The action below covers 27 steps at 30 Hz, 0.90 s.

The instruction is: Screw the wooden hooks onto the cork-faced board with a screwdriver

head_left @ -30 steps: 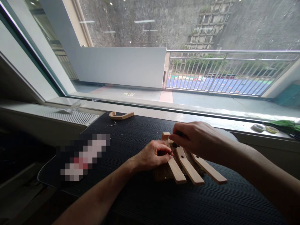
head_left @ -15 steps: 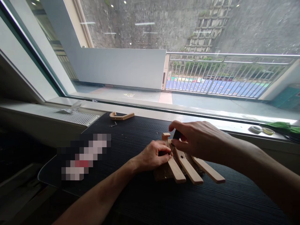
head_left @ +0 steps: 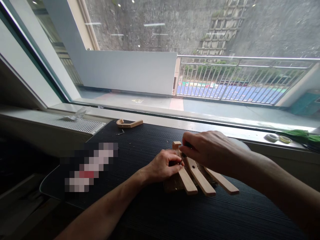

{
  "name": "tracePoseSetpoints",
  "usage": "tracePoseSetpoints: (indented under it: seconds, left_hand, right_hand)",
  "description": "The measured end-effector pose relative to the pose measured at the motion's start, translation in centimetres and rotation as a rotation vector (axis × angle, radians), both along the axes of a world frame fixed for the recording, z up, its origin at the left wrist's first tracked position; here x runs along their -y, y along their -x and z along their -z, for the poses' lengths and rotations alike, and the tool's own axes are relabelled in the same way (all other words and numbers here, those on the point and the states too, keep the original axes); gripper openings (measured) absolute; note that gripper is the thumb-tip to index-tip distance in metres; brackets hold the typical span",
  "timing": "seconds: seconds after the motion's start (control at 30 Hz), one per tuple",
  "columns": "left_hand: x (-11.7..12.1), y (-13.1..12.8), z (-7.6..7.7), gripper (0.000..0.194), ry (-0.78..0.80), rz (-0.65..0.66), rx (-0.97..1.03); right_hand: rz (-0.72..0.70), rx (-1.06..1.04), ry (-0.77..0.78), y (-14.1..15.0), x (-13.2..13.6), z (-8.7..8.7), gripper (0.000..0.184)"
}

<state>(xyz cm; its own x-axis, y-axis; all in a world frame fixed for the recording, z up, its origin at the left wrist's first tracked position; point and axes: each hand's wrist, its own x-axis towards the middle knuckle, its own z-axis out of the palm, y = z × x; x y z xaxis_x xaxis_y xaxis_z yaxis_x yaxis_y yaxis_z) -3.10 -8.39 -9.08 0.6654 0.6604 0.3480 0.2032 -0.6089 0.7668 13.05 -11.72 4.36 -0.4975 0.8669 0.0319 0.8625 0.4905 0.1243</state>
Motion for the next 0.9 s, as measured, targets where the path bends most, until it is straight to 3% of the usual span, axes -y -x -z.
tracePoseSetpoints:
  seconds: [0.17, 0.3, 0.6, 0.9]
  left_hand:
    - [0.0, 0.0, 0.0, 0.011, 0.024, 0.026, 0.029]
    - [0.0, 0.1, 0.0, 0.012, 0.028, 0.027, 0.015]
    - [0.0, 0.2, -0.2, 0.014, -0.019, 0.018, -0.034]
    - [-0.1, 0.4, -0.5, 0.020, -0.027, 0.064, -0.061]
  right_hand:
    - [-0.098, -0.099, 0.056, -0.6, -0.1, -0.4, 0.011]
    - [-0.117, -0.147, 0.089, -0.8, -0.5, 0.1, 0.016]
    - [-0.011, -0.156, -0.048, 0.1, -0.3, 2.4, 0.022]
    - [-0.087, -0.154, -0.006, -0.4, 0.1, 0.2, 0.012]
